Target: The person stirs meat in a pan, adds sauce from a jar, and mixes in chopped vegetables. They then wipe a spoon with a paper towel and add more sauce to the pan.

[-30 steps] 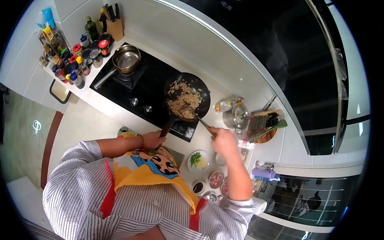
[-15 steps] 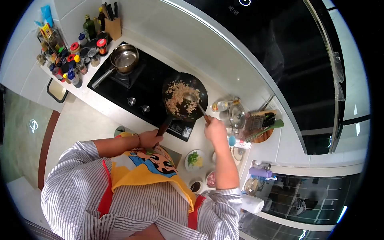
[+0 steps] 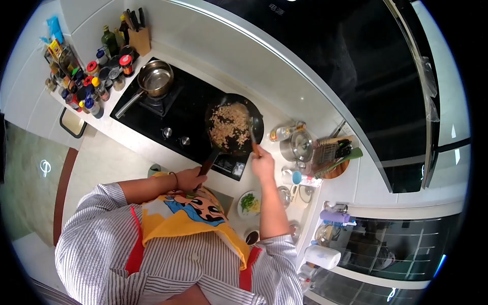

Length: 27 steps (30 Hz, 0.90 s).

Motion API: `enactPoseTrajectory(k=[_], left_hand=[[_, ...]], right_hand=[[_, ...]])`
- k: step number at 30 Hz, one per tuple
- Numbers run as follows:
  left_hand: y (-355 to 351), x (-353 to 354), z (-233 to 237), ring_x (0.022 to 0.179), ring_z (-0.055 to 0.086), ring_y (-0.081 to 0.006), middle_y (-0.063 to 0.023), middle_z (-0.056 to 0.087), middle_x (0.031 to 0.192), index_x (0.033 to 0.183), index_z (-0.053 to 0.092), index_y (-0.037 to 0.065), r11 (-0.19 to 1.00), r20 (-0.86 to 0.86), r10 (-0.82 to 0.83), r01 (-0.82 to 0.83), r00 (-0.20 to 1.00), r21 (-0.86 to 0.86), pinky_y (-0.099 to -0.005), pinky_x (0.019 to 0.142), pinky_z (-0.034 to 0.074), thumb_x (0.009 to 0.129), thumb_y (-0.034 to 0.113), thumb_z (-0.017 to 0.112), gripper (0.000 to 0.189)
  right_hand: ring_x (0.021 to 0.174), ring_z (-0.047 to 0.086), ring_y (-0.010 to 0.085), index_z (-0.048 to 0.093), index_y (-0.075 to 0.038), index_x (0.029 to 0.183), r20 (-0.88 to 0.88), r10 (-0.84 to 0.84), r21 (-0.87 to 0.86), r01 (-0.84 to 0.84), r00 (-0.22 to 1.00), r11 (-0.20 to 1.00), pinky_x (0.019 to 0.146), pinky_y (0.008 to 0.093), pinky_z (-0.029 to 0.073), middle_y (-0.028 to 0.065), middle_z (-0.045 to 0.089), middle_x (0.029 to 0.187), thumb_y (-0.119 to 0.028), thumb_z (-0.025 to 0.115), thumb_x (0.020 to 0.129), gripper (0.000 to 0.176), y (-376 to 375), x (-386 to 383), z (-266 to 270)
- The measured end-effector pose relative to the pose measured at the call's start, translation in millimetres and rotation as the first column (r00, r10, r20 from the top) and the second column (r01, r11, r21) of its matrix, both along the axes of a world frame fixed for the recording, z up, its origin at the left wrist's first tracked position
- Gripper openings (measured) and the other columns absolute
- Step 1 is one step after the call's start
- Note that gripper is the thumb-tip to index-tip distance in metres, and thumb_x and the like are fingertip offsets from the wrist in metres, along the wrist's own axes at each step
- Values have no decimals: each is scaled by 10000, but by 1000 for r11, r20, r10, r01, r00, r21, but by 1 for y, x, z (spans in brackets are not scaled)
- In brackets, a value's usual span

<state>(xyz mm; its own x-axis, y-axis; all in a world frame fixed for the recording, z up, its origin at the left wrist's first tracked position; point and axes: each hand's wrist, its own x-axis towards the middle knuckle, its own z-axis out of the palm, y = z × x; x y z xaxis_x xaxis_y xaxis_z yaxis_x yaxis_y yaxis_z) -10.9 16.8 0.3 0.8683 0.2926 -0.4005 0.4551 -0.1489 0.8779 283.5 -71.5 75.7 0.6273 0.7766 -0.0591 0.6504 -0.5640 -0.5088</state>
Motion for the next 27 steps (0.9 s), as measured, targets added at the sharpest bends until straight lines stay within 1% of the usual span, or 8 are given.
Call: enactPoseTrajectory(k=[2, 3, 4, 9, 15, 21, 25, 27], left_hand=[[2, 0, 3, 863, 710, -268, -153, 719, 937, 1145, 524, -43, 993, 36, -76, 72, 996, 95, -382, 810, 540, 1046, 351, 490, 407], [0, 3, -7, 866, 711, -273, -156, 720, 940, 1150, 523, -45, 999, 1, 14, -14, 1000, -40, -384, 817, 538, 1046, 354, 491, 413], [-2, 5, -13, 869, 712, -277, -160, 722, 943, 1155, 522, -47, 979, -45, 98, -104, 994, -173, -387, 823, 536, 1046, 357, 492, 419], [-3, 7, -9, 867, 709, -269, -158, 721, 962, 1168, 520, -52, 992, -51, 81, -86, 995, -94, -386, 826, 535, 1046, 363, 498, 433], [-2, 2, 3, 890, 709, -314, -178, 725, 951, 1146, 534, -65, 982, -48, 109, -115, 993, -153, -395, 836, 532, 1028, 393, 498, 474], [0, 2, -3, 920, 708, -362, -202, 731, 937, 1118, 551, -76, 984, -26, 102, -105, 994, -142, -412, 842, 529, 1005, 436, 503, 526], [-2, 4, -21, 900, 712, -360, -200, 732, 942, 1126, 550, -76, 990, 10, 114, -113, 993, -85, -414, 835, 533, 1004, 436, 510, 528], [-2, 4, -18, 890, 716, -349, -194, 732, 939, 1126, 550, -74, 982, -3, 125, -124, 992, -141, -409, 827, 536, 1006, 431, 514, 521]], right_hand=[[1017, 688, 418, 675, -107, 1314, -118, -5, -69, -3, 993, 998, 905, 420, 541, 280, 701, 1055, -150, 662, 881, 436, 3, -25, 3], [1017, 688, 418, 675, -107, 1314, -121, -8, -67, -1, 993, 998, 905, 420, 541, 280, 701, 1055, -150, 662, 881, 436, -2, -32, 20], [1014, 684, 422, 679, -127, 1313, -55, 81, -105, -86, 995, 991, 905, 421, 542, 273, 703, 1052, -149, 663, 878, 436, -9, -36, 36], [1008, 701, 393, 699, -112, 1287, 70, 188, -261, -164, 980, 951, 915, 405, 543, 243, 714, 1090, -141, 718, 863, 425, -32, -28, 115], [937, 703, 408, 659, -74, 1323, 151, 19, -43, -13, 988, 999, 867, 438, 551, 255, 720, 1000, -149, 674, 877, 453, -7, -5, 55], [986, 725, 334, 628, -59, 1360, -215, -242, -8, 246, 946, 969, 875, 392, 545, 238, 735, 1056, -159, 666, 879, 493, 8, 5, -13], [1043, 704, 348, 619, -83, 1381, -203, -49, 60, 62, 978, 996, 896, 388, 536, 239, 719, 1121, -165, 676, 878, 513, 5, -16, -28], [1044, 684, 390, 627, -114, 1381, -92, 140, -97, -149, 986, 984, 910, 381, 534, 248, 707, 1124, -148, 668, 881, 503, -9, -34, 30]])
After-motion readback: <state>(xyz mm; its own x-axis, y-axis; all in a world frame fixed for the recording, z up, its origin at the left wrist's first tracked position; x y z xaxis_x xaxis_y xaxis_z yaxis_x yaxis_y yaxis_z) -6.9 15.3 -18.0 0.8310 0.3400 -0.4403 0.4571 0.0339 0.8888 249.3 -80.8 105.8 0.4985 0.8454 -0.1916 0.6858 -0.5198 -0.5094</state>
